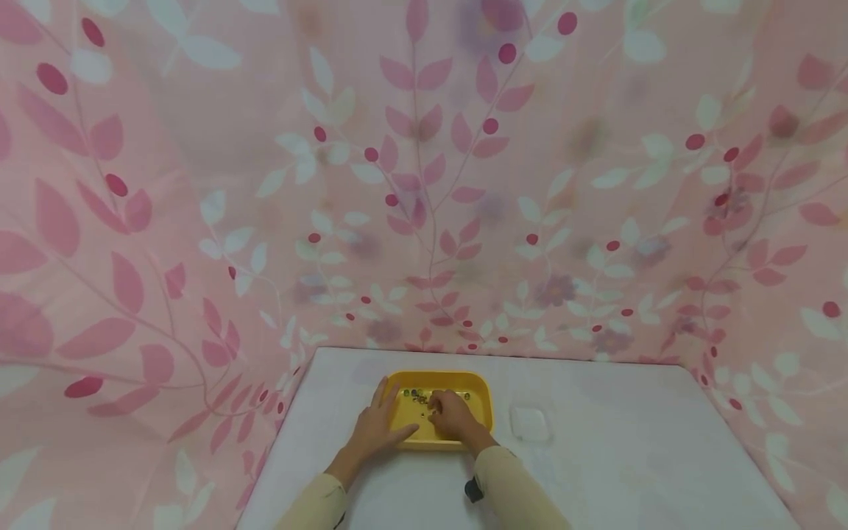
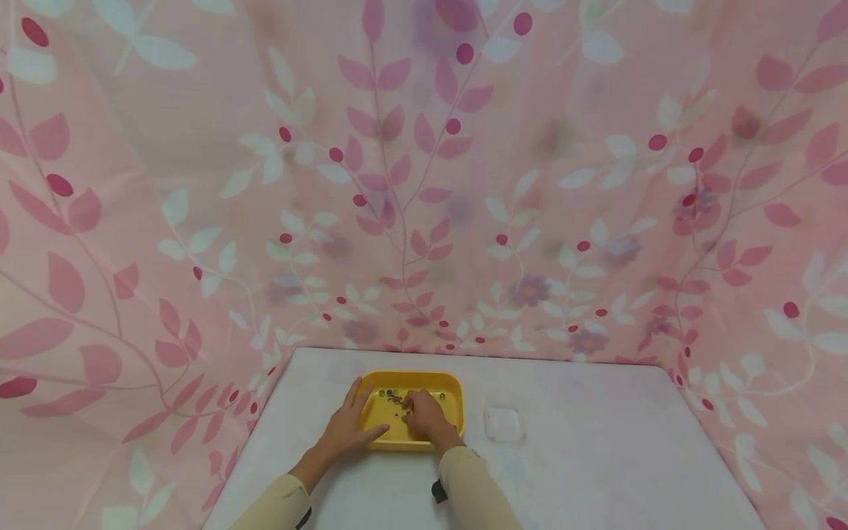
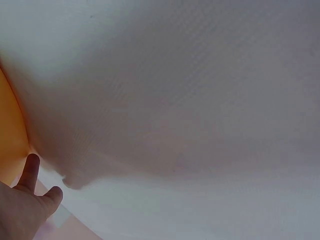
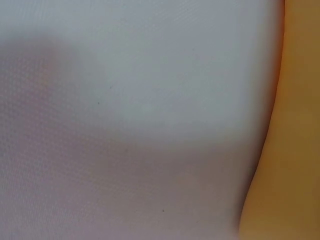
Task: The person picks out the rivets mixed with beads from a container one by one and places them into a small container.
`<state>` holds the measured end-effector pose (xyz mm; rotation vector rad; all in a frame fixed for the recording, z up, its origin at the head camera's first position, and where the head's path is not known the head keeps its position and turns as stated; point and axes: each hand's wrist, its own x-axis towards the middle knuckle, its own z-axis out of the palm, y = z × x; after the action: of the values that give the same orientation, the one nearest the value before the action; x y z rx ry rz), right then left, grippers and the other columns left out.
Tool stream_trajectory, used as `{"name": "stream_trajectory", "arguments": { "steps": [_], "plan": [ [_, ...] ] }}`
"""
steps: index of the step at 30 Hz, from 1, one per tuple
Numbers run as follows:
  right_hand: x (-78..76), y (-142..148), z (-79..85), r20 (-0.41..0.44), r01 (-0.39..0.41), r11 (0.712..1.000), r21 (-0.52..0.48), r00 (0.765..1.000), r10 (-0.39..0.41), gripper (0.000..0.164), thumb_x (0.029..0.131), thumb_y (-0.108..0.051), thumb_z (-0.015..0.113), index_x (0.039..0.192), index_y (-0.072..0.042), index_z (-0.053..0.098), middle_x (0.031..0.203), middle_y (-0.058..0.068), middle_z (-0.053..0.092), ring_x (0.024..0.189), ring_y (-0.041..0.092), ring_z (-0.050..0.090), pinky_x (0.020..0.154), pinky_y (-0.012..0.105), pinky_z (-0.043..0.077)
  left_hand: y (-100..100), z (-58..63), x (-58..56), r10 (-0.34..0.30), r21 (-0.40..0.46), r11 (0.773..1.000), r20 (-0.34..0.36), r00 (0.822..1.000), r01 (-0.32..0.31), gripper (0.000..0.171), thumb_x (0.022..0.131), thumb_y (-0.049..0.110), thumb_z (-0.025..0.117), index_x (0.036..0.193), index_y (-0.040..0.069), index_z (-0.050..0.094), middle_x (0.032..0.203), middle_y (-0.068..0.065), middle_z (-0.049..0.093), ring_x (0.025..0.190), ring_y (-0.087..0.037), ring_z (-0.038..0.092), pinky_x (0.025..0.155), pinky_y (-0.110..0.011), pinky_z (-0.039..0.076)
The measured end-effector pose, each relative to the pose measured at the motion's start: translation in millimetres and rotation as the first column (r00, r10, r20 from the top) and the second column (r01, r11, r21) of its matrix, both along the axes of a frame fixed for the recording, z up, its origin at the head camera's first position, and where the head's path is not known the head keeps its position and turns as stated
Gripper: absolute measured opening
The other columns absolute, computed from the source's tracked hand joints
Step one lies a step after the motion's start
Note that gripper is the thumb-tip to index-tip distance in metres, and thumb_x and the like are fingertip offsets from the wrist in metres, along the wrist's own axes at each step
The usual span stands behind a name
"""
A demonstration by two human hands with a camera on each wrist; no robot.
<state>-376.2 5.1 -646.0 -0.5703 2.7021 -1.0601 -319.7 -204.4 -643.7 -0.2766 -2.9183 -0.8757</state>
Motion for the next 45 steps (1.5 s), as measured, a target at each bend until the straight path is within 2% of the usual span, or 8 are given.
{"name": "stream_trajectory", "arguments": {
  "steps": [3, 11, 20, 24, 30, 38, 45],
  "plan": [
    [-0.1, 0.4, 1.3, 0.002, -0.001, 1.0, 0.001, 1.0, 0.001, 0.011, 0.087, -0.009, 0.074, 0.097, -0.007, 0.069, 0.087, 0.004, 0.056, 0.079, 0.016, 0.048, 0.069, 0.031, 0.044, 0.5, 0.9, 1.0, 0.012, 0.007, 1.0, 0.018, 1.0, -0.012, 0.097, 0.082, 0.065, 0.066, 0.156, 0.015, 0.03, 0.166, -0.015, 0.012, 0.125, -0.045, 0.053, 0.103, -0.067, 0.038],
    [-0.8, 1.4, 1.0, -0.022, -0.004, 0.998, -0.065, 1.0, 0.002, 0.005, 0.084, -0.004, 0.075, 0.083, -0.005, 0.07, 0.073, -0.003, 0.059, 0.069, 0.011, 0.051, 0.063, 0.026, 0.045, 0.5, 2.1, 2.4, 0.012, 0.014, 1.0, 0.021, 1.0, -0.012, 0.097, 0.082, 0.065, 0.066, 0.156, 0.015, 0.03, 0.166, -0.015, 0.012, 0.126, -0.046, 0.052, 0.103, -0.067, 0.038],
    [1.0, 0.3, -0.6, -0.022, 0.003, 0.999, -0.033, 1.0, -0.004, 0.003, 0.084, -0.003, 0.074, 0.082, -0.004, 0.072, 0.074, -0.003, 0.062, 0.071, 0.011, 0.053, 0.064, 0.027, 0.048, 0.7, 0.1, 3.9, 0.015, 0.021, 1.0, 0.023, 1.0, -0.015, 0.098, 0.081, 0.067, 0.066, 0.157, 0.016, 0.03, 0.166, -0.015, 0.012, 0.127, -0.044, 0.052, 0.103, -0.066, 0.038],
    [1.1, 0.5, 1.4, -0.024, 0.012, 1.0, -0.023, 1.0, -0.012, 0.008, 0.085, -0.003, 0.072, 0.079, -0.009, 0.071, 0.072, -0.004, 0.06, 0.071, 0.012, 0.052, 0.064, 0.027, 0.046, 1.3, 2.2, 4.5, 0.013, 0.044, 0.999, 0.003, 1.0, -0.013, 0.097, 0.081, 0.064, 0.068, 0.156, 0.015, 0.031, 0.165, -0.016, 0.014, 0.126, -0.044, 0.052, 0.102, -0.067, 0.039],
    [2.8, 1.6, 1.5, -0.01, 0.024, 1.0, 0.019, 1.0, -0.024, 0.01, 0.088, -0.007, 0.07, 0.08, -0.013, 0.071, 0.075, -0.006, 0.06, 0.073, 0.011, 0.052, 0.066, 0.028, 0.047, 1.8, 2.4, 5.8, 0.002, 0.035, 0.999, 0.012, 1.0, -0.003, 0.099, 0.082, 0.065, 0.067, 0.157, 0.013, 0.027, 0.165, -0.017, 0.014, 0.128, -0.044, 0.051, 0.103, -0.067, 0.038],
    [4.1, -0.3, 3.8, -0.045, 0.012, 1.0, 0.012, 0.999, -0.011, 0.006, 0.09, -0.004, 0.067, 0.086, -0.008, 0.069, 0.079, -0.002, 0.061, 0.077, 0.014, 0.053, 0.07, 0.031, 0.048, 1.0, 5.7, 6.2, 0.003, 0.033, 0.999, 0.004, 1.0, -0.003, 0.098, 0.082, 0.063, 0.068, 0.157, 0.013, 0.028, 0.165, -0.017, 0.015, 0.127, -0.045, 0.051, 0.103, -0.067, 0.038],
    [1.7, 0.8, 4.9, -0.043, 0.03, 1.0, 0.002, 0.999, -0.03, 0.01, 0.09, -0.004, 0.067, 0.082, -0.009, 0.067, 0.076, -0.003, 0.059, 0.075, 0.013, 0.052, 0.067, 0.029, 0.046, 0.4, 2.5, 1.8, -0.006, 0.023, 1.0, 0.01, 1.0, 0.006, 0.099, 0.082, 0.063, 0.067, 0.157, 0.012, 0.026, 0.165, -0.019, 0.013, 0.13, -0.045, 0.049, 0.102, -0.068, 0.038]
  ]
}}
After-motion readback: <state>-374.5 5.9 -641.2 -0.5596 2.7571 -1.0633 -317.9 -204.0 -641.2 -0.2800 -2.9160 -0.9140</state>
